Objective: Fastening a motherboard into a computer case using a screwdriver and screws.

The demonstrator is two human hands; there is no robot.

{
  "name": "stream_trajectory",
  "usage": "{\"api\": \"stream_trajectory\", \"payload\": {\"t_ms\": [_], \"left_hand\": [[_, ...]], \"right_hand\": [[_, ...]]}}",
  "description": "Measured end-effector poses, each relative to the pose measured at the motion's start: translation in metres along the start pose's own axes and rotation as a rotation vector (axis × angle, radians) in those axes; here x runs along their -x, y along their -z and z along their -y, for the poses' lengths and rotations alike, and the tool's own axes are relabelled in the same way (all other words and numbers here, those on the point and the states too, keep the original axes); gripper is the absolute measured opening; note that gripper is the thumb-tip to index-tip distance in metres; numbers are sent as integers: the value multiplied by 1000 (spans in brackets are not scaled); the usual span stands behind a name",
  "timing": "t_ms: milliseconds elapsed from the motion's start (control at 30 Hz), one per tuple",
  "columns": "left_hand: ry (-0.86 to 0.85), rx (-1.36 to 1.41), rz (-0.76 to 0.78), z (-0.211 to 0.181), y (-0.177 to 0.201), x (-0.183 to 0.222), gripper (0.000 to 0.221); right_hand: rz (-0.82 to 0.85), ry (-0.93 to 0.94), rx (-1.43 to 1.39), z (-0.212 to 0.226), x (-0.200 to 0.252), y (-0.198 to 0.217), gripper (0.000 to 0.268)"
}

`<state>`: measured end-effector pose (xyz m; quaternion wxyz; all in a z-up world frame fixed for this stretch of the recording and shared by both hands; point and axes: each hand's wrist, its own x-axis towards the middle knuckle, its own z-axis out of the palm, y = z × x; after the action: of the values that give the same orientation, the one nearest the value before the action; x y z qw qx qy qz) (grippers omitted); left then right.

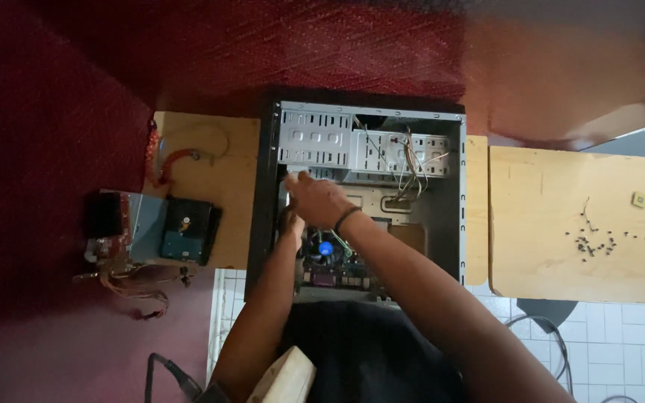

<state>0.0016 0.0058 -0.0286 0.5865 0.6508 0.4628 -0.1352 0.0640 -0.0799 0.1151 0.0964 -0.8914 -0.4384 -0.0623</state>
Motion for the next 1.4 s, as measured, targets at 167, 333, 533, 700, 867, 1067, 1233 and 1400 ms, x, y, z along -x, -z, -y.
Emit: {"api": "stream_trajectory", "payload": {"t_ms": [167, 333, 533, 700, 867, 1067, 1233, 1400], "left_hand": [[0, -3, 5, 26, -5, -25, 86], [24, 3, 45, -1, -2, -10, 93], [-13, 34, 25, -12, 8, 17, 84], [-98, -73, 19, -19, 2, 7, 60], [-199, -481, -7, 10, 0, -21, 47], [-76, -8, -40, 20, -7, -25, 83], [-798, -687, -417, 40, -23, -27, 24], [46, 201, 5, 17, -5, -23, 91]], "right_hand": [[12, 55, 60, -21, 4, -56, 40], [29, 79, 200, -18, 10, -27, 37], [172, -69, -193, -21, 12, -25, 47], [-269, 70, 288, -32, 25, -71, 57], [59, 11, -278, -33, 23, -13, 45], [139, -185, -216, -12, 22, -14, 50], [216, -294, -339, -25, 22, 2, 40], [241, -381, -446, -27, 39, 12, 36]]}}
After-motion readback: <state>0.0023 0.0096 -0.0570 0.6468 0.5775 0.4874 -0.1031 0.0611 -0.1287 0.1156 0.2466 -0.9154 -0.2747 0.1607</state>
